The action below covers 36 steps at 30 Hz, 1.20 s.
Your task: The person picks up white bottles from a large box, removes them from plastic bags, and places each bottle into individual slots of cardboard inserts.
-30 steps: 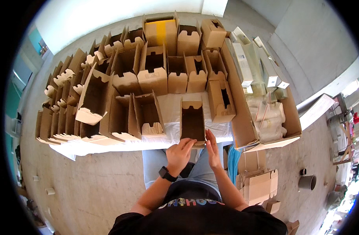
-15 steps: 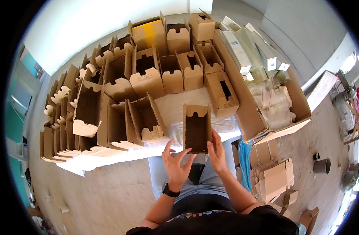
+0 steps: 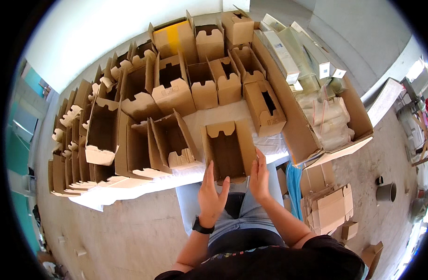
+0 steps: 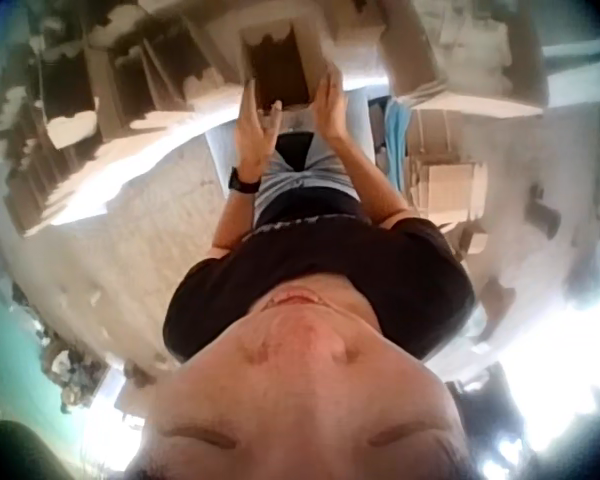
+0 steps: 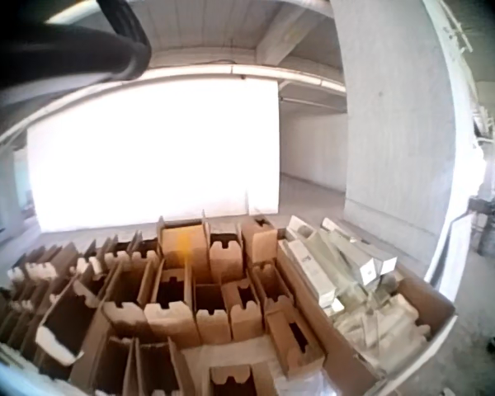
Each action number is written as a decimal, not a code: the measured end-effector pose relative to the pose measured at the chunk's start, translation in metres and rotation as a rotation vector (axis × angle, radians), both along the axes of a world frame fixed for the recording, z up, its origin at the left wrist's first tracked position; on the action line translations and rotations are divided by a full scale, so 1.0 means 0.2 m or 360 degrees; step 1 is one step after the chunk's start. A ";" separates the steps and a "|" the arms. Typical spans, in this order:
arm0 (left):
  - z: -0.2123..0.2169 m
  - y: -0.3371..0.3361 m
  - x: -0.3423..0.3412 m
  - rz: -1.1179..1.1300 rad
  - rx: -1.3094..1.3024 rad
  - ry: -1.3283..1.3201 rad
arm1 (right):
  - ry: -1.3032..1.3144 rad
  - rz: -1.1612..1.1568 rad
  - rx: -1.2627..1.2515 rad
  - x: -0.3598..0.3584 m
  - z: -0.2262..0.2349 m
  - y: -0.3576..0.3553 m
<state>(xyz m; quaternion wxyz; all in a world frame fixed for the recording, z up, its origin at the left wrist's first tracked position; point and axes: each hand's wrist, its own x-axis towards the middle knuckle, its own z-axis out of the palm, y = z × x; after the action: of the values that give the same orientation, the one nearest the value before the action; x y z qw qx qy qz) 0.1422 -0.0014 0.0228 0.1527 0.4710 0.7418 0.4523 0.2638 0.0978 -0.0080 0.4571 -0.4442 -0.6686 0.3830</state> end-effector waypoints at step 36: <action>-0.24 0.04 -0.01 -0.0171 0.0291 -0.0935 | -0.0983 0.0501 0.0923 -0.10 0.15 0.37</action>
<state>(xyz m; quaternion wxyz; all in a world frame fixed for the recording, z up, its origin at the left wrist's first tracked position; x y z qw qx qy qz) 0.1408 0.0067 -0.0248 0.3412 0.3705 0.5962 0.6252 0.2429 0.1726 0.0228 0.2778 -0.2841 -0.9128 0.0940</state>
